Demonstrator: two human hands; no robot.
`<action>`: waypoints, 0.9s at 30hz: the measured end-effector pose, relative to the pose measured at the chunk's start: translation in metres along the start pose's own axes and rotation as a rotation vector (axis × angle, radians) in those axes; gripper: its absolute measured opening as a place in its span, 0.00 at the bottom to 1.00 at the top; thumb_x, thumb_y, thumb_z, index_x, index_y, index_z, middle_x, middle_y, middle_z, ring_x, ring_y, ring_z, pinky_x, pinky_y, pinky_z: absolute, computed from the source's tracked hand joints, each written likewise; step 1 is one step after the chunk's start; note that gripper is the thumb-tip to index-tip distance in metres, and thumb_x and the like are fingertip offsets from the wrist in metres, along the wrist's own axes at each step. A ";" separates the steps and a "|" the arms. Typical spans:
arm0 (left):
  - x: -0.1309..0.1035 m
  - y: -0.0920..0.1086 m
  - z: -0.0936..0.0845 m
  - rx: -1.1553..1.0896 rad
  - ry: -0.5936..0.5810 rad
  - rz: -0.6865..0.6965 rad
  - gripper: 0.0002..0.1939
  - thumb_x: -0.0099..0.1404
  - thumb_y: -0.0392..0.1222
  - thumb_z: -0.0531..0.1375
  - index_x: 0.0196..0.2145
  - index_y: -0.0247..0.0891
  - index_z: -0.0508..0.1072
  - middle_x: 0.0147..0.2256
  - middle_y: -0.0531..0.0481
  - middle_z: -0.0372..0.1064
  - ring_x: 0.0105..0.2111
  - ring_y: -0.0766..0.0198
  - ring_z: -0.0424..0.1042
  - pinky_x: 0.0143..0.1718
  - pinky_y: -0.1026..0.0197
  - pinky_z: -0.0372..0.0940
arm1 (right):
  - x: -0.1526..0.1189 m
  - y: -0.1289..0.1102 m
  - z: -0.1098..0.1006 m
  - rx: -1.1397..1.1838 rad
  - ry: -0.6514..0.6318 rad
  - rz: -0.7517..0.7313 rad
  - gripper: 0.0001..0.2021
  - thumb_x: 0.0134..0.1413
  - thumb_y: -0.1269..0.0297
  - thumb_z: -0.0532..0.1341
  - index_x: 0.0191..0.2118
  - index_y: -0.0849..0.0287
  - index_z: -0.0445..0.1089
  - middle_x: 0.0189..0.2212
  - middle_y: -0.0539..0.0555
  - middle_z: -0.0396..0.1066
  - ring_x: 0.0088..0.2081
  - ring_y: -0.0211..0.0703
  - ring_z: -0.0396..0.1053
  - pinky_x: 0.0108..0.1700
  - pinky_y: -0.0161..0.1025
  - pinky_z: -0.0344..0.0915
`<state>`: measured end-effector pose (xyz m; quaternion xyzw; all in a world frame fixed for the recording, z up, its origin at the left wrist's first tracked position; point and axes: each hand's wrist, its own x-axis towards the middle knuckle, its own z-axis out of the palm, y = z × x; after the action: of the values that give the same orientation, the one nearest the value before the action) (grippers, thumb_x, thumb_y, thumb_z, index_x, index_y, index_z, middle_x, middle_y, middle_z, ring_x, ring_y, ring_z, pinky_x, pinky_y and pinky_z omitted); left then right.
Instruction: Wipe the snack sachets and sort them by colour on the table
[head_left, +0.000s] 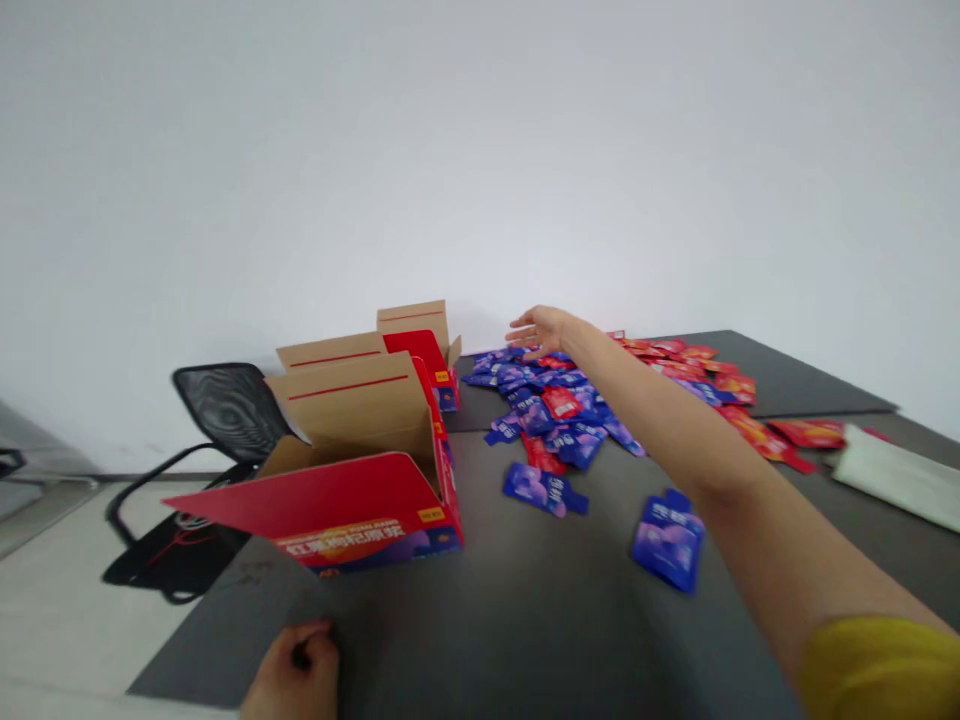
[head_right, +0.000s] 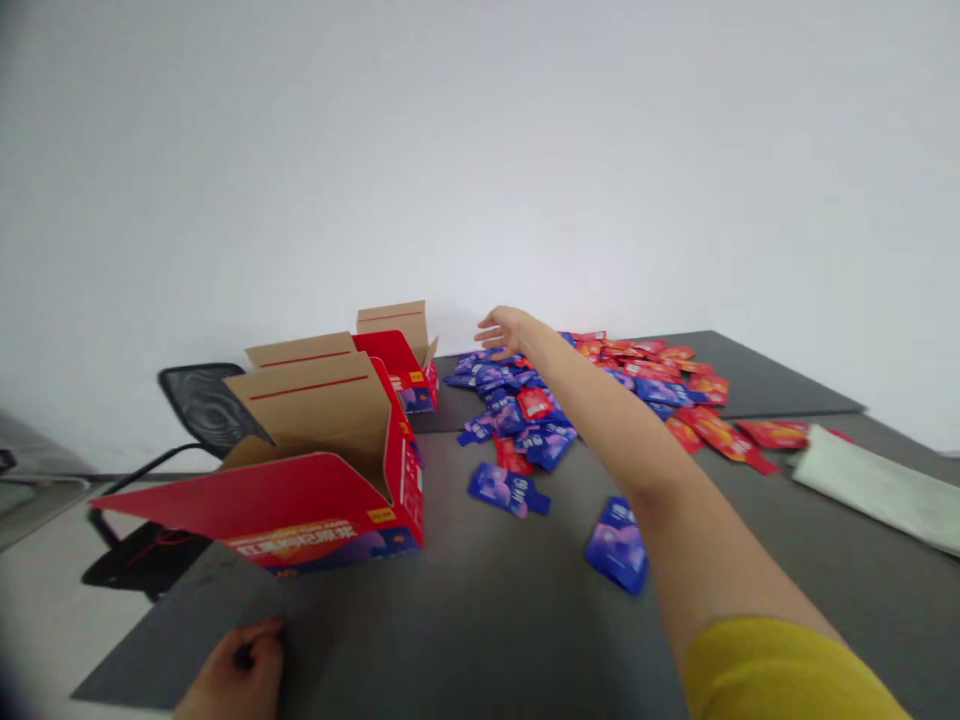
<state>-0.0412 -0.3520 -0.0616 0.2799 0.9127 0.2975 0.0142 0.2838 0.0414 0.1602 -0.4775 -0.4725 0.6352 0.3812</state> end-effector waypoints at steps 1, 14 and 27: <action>-0.002 0.002 -0.002 0.019 0.015 -0.010 0.12 0.51 0.50 0.58 0.32 0.48 0.77 0.26 0.47 0.72 0.22 0.53 0.68 0.22 0.58 0.59 | -0.025 -0.004 -0.016 -0.004 0.039 -0.029 0.06 0.59 0.69 0.55 0.41 0.63 0.65 0.38 0.63 0.73 0.44 0.53 0.70 0.45 0.60 0.67; -0.194 0.146 0.023 -0.015 -0.244 0.899 0.13 0.62 0.39 0.51 0.38 0.42 0.74 0.37 0.49 0.74 0.35 0.61 0.71 0.35 0.62 0.60 | -0.332 0.134 -0.157 -0.472 0.147 -0.218 0.05 0.56 0.66 0.60 0.34 0.62 0.72 0.31 0.56 0.76 0.35 0.45 0.73 0.40 0.42 0.67; -0.191 0.235 0.088 0.412 -0.162 0.957 0.20 0.61 0.40 0.51 0.46 0.24 0.71 0.43 0.28 0.70 0.43 0.49 0.72 0.42 0.56 0.65 | -0.368 0.263 -0.191 -1.146 0.408 -0.498 0.13 0.61 0.68 0.49 0.42 0.58 0.71 0.38 0.57 0.75 0.39 0.44 0.71 0.40 0.36 0.60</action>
<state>0.2552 -0.2472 -0.0314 0.6844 0.7184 0.0623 -0.1080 0.5534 -0.3267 -0.0216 -0.5919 -0.7508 0.0724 0.2840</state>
